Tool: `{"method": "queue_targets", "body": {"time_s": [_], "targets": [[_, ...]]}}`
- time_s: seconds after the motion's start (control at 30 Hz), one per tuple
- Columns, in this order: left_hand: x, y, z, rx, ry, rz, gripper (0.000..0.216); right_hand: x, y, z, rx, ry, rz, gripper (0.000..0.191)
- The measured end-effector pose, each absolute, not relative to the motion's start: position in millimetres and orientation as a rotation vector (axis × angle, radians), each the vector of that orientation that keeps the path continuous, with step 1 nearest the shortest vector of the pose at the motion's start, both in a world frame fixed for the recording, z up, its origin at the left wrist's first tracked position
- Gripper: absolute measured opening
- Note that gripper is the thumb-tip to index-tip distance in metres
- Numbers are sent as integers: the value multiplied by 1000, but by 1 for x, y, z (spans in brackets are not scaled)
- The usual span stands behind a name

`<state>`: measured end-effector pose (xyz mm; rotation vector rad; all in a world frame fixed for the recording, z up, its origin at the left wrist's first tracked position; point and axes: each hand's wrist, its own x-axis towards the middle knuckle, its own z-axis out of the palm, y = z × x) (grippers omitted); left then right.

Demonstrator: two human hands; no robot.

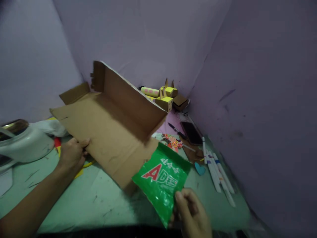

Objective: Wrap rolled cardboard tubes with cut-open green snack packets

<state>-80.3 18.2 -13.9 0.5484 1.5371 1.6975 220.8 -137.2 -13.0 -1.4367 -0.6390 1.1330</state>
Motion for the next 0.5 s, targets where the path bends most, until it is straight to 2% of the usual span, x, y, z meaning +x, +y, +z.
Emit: {"method": "queue_targets", "body": {"time_s": [0.23, 0.5], "targets": [[-77, 15, -9, 659, 1630, 1539, 9, 192, -99, -33, -1533, -827, 1327, 41], [-81, 14, -12, 857, 1798, 1413, 17, 193, -87, -30, -1965, -1464, 1084, 33]]}}
